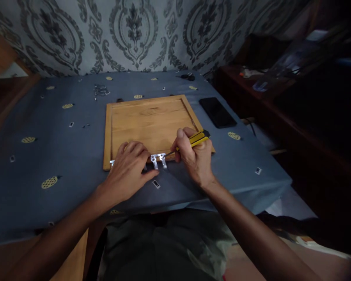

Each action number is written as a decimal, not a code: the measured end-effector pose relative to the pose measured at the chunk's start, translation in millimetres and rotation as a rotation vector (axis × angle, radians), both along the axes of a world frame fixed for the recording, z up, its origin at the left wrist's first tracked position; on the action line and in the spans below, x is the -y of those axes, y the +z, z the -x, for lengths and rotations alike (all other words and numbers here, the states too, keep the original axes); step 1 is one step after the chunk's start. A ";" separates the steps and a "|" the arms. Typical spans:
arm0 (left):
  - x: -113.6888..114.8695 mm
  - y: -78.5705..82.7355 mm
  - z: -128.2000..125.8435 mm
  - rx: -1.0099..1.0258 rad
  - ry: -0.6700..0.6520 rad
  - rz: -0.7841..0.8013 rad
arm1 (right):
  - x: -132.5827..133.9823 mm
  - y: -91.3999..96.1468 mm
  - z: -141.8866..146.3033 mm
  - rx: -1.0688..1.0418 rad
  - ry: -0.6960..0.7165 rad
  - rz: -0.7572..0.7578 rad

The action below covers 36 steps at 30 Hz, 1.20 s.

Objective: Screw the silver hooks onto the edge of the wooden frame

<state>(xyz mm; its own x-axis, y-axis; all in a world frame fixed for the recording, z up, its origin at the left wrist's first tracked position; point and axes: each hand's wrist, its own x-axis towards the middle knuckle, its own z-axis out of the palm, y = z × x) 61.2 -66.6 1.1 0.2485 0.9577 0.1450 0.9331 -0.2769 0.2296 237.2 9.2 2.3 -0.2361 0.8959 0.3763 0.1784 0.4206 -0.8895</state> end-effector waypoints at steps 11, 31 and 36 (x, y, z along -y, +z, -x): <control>-2.2 2.2 2.2 0.006 0.010 0.023 | -0.6 -2.0 -0.7 -0.015 0.025 -0.005; -1.6 -3.3 27.6 0.062 0.021 0.044 | -0.2 -0.4 -0.7 -0.017 0.001 -0.019; -1.3 -2.2 27.5 0.070 0.016 0.034 | -0.4 0.1 -1.2 -0.021 0.013 0.002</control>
<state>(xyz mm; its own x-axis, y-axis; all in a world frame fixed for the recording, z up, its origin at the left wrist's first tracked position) 33.7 -65.3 -1.1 0.2236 0.9661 0.1287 0.9187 -0.2531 0.3033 238.4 9.5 2.4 -0.2398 0.8934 0.3800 0.1538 0.4214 -0.8937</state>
